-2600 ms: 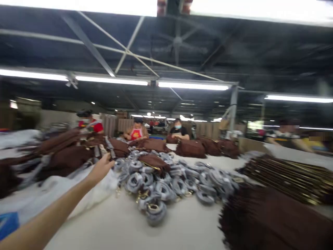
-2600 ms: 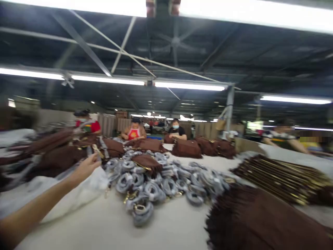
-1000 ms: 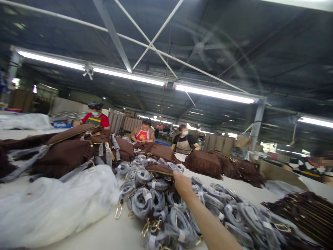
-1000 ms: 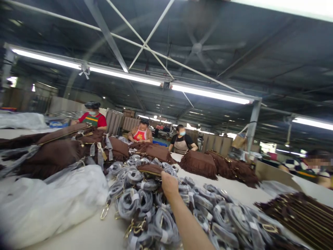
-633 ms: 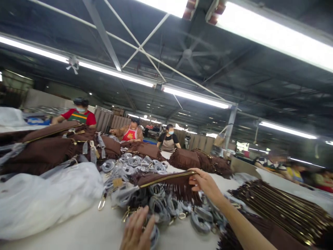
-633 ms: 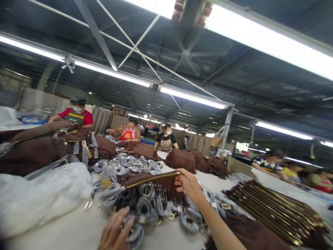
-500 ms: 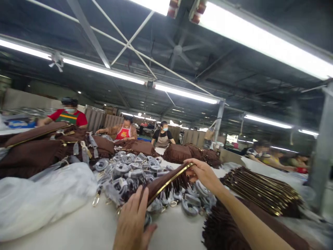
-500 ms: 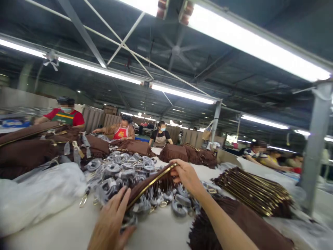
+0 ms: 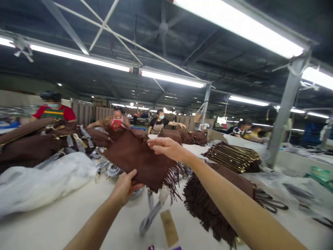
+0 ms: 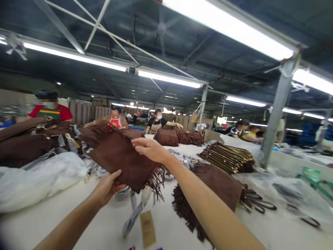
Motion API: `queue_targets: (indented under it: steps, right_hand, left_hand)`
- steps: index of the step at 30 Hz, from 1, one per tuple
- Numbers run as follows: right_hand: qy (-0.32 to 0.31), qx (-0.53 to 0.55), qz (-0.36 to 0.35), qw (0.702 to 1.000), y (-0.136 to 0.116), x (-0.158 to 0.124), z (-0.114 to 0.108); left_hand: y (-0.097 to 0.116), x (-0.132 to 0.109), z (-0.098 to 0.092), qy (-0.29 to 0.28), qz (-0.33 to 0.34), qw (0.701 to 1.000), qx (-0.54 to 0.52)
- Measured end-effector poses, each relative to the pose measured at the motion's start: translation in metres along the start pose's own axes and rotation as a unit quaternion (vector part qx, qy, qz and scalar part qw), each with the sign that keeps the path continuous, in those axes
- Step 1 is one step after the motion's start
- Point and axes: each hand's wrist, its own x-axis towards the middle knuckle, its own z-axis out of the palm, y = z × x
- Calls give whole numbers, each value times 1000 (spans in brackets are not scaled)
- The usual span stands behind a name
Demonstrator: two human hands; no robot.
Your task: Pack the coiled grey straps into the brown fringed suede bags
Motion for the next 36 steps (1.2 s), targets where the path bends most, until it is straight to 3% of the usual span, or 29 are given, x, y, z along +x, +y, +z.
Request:
queue_targets:
  steps: [3,7,11,13,14,16,18,21,25,28,30,32,34,36]
  right_hand:
    - [-21,-13,104,994,45,-46,29]
    - [25,17,196,980,83,-102,79]
    - [33,251,222,942,89,-119,118]
    - [69,347,191,916,84,-115,124]
    - [90,341,179,918,81,-112,122]
    - [93,248,185,946,76,-109,108]
    - [21,84,205,975,72,-111,88]
    - [-83,-112,201,970,71,-121,74]
    - [-65,-265,143,951,84,-141,108]
    - [-82,-298,106,945,103,-148,140]
    - [-98,-287,104,947,116,-148,150]
    - [-103,-277,99,950,127,-146,150]
    - [-112,-267,88,953,134,-142,147]
    - [-107,-268,86,953,137,-141,146]
  left_hand:
    - [-12,0,-29,58,-40,997,-18]
    - [-23,0,-50,94,-63,993,-35]
    - [-24,-5,-44,78,-28,996,-35]
    - [-22,-7,-39,64,-9,998,-27]
    - [-20,-9,-38,57,-4,998,-22]
    - [-17,-11,-38,44,-2,999,-9]
    - [-18,-14,-43,33,-11,999,3]
    - [-33,-21,-56,31,-42,998,19]
    - [-68,-33,-76,47,-105,993,26]
    - [-84,-46,-87,-10,-114,982,148]
    - [-87,-57,-88,-86,-60,933,345]
    - [-89,-70,-82,-132,22,820,556]
    - [-92,-81,-72,-140,84,695,701]
    - [-99,-87,-61,-121,104,613,774]
